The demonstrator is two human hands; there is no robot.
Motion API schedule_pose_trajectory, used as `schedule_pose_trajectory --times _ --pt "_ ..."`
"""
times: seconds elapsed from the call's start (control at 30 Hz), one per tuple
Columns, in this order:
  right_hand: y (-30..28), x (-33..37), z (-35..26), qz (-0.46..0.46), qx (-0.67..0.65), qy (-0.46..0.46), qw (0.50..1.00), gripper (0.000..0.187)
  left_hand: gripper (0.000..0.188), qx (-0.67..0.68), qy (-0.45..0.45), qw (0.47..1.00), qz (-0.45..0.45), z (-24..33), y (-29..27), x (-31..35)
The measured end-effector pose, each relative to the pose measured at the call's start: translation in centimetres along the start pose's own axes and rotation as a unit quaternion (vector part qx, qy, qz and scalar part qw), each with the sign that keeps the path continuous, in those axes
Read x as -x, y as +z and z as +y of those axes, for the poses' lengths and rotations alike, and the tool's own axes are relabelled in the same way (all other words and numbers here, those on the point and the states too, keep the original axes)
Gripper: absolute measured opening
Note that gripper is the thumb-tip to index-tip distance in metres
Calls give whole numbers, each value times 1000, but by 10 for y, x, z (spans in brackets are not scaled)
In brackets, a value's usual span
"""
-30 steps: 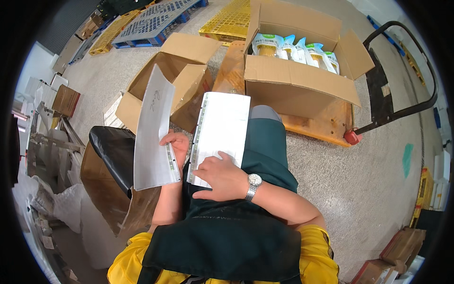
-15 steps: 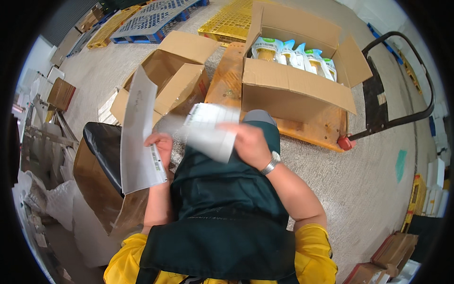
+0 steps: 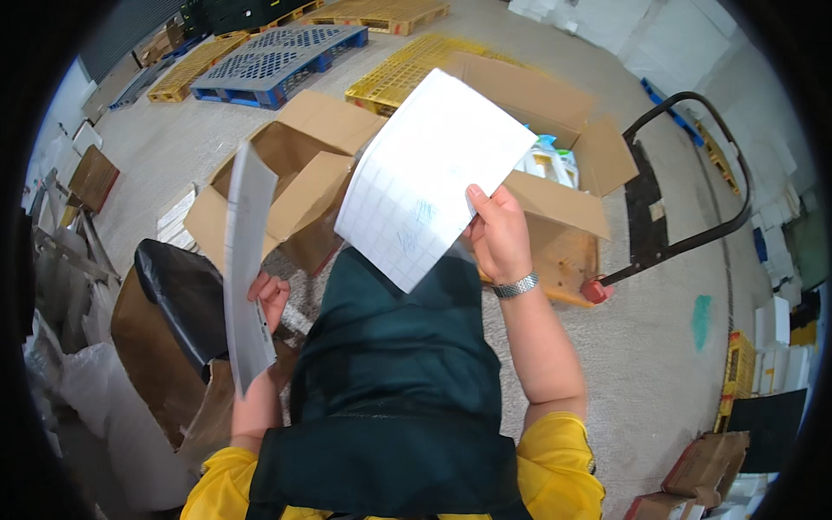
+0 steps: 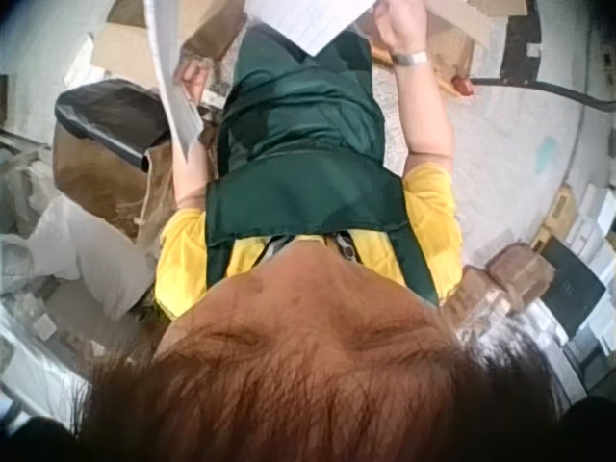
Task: The person unseals a plastic envelope, removes several paper slips and a packing sheet, and organizes them by hand before placing them into an open cardboard box containing packaged products.
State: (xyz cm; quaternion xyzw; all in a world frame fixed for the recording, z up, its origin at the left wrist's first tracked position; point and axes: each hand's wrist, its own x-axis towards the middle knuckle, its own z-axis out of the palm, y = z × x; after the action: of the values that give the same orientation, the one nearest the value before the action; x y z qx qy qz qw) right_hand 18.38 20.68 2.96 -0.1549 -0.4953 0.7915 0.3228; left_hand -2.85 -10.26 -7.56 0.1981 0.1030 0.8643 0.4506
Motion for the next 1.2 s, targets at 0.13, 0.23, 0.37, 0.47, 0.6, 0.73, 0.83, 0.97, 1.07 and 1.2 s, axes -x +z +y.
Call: schedule_pose_trajectory --times 0.13,0.23,0.37,0.47,0.6,0.73,0.83,0.97,1.07,1.2 --pt "5 -1 -38 24 -62 -103 992 32 25 -271 -142 944 127 -9 15 -14" --pt "7 4 -52 32 -92 -154 983 35 29 -498 -223 837 49 -24 4 -26" --pt "7 11 -60 25 -132 -155 979 38 48 -601 -220 769 6 -43 18 -44" --pt "8 16 -57 29 -167 -149 974 40 45 -600 -267 754 -23 -36 52 -58" --pt "13 23 -31 -24 -161 -121 979 35 43 -551 -316 765 -101 -21 26 -67" --pt "20 38 10 -254 392 -256 846 36 68 -269 -398 874 71 -17 31 -68" --pt "27 55 41 -285 579 -282 710 44 45 -268 -369 888 61 -21 26 -66" --pt "21 61 64 -226 626 -285 689 42 25 -378 -336 858 89 -26 31 -62" --pt "16 60 64 -173 607 -294 718 37 22 -473 -307 821 88 -25 32 -63" --pt "26 70 61 -113 592 -257 755 32 25 -471 -274 832 105 -22 36 -61"
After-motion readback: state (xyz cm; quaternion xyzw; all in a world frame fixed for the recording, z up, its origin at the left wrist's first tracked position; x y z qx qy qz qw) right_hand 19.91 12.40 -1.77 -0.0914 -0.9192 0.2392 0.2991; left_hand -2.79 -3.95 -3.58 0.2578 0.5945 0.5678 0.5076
